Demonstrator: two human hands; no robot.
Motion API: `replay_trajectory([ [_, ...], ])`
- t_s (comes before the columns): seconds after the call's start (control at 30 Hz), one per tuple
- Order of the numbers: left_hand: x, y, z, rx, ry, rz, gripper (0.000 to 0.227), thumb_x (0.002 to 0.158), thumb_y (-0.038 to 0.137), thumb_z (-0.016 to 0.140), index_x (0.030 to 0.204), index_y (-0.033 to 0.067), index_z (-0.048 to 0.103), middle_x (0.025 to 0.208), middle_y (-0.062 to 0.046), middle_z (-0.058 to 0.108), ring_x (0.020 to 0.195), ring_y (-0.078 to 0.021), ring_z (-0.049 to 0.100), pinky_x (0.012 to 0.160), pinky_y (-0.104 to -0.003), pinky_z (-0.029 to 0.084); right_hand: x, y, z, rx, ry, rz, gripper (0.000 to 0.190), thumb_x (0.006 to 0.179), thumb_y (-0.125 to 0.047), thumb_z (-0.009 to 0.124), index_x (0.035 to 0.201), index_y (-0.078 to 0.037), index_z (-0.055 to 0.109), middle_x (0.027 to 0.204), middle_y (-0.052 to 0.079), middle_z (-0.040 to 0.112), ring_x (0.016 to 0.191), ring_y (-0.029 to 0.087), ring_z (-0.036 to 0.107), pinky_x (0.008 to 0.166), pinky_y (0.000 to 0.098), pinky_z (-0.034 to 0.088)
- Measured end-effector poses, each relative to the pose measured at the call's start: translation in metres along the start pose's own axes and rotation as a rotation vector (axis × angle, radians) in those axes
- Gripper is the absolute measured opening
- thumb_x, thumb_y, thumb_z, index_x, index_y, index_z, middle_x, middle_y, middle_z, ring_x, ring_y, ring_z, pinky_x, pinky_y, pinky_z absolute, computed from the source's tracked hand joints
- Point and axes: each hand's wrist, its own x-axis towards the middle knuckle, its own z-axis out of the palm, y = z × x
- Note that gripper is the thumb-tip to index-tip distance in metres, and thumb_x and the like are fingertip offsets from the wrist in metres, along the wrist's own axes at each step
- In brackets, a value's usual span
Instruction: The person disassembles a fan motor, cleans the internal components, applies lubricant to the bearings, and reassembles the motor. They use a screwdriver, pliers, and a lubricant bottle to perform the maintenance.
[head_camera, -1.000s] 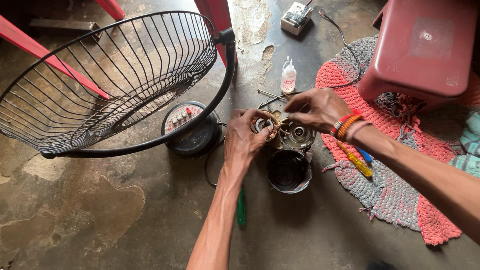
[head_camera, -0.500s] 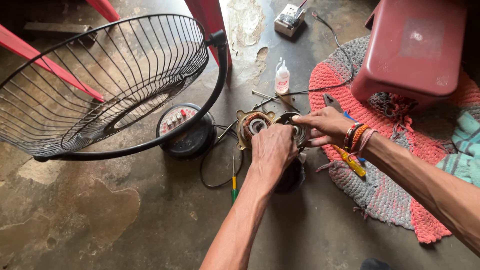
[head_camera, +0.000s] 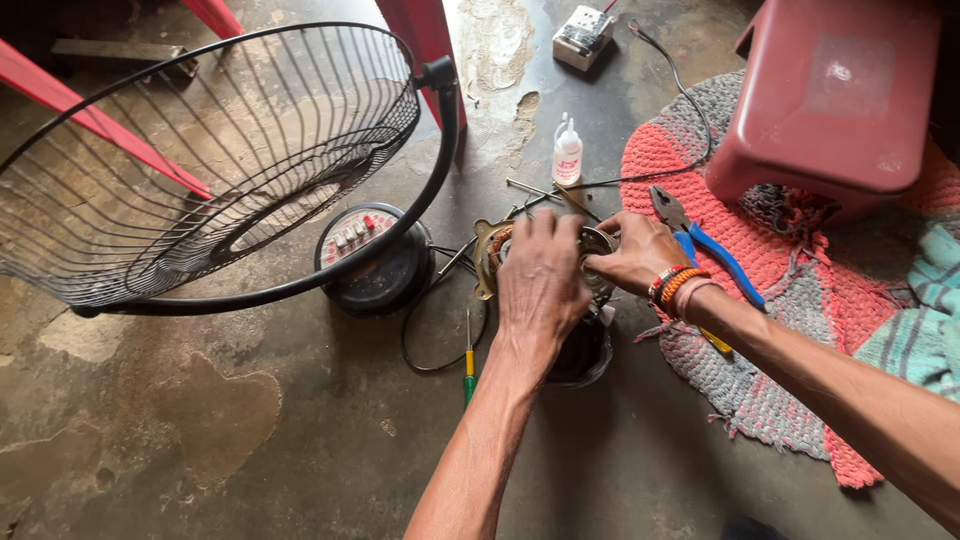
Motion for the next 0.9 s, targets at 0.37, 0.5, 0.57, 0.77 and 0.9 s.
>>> replay_trajectory([
  [0.37,0.016,-0.003,0.004,0.061,-0.114,0.165,0.102,0.057,0.014,0.085,0.147,0.0043,0.038,0.122,-0.012,0.064,0.125,-0.0319,0.05,0.1,-0.058,0.035,0.007,0.011,0.024,0.121,0.014,0.048,0.068,0.079,-0.045,0.076,0.132,-0.003,0.064,0.12,0.029,0.069,0.115,0.037,0.068,0.098,0.0438,0.053],
  [0.5,0.014,-0.008,0.005,0.052,-0.068,0.18,0.103,0.05,0.01,0.08,0.144,-0.0028,0.04,0.113,-0.014,0.067,0.125,-0.031,0.052,0.1,-0.049,0.034,0.007,0.003,0.02,0.066,-0.06,0.076,0.069,0.076,-0.043,0.078,0.132,-0.005,0.066,0.119,0.029,0.07,0.114,0.037,0.069,0.099,0.043,0.054],
  [0.57,0.012,-0.01,0.008,-0.021,0.01,0.169,0.101,0.048,0.013,0.082,0.14,-0.0041,0.042,0.113,-0.016,0.067,0.124,-0.032,0.053,0.099,-0.05,0.033,0.0,-0.002,0.02,0.088,0.062,0.025,0.075,0.074,-0.043,0.079,0.132,0.001,0.058,0.116,0.03,0.069,0.109,0.039,0.069,0.095,0.0448,0.054],
  [0.77,0.006,-0.015,0.019,-0.012,0.169,0.202,0.084,0.063,0.009,0.08,0.139,-0.002,0.046,0.117,-0.015,0.067,0.129,-0.0292,0.054,0.105,-0.051,0.032,-0.032,-0.014,0.034,0.275,0.269,0.032,0.077,0.079,-0.045,0.075,0.133,0.003,0.047,0.108,0.03,0.069,0.103,0.042,0.07,0.09,0.0472,0.054],
  [0.9,0.004,-0.015,0.02,0.002,0.153,0.205,0.083,0.06,0.008,0.08,0.136,-0.0002,0.049,0.124,-0.013,0.066,0.133,-0.0276,0.053,0.105,-0.049,0.033,-0.024,-0.007,0.03,0.16,0.251,-0.03,0.08,0.079,-0.046,0.077,0.133,0.005,0.046,0.109,0.032,0.067,0.103,0.045,0.068,0.091,0.0481,0.053],
])
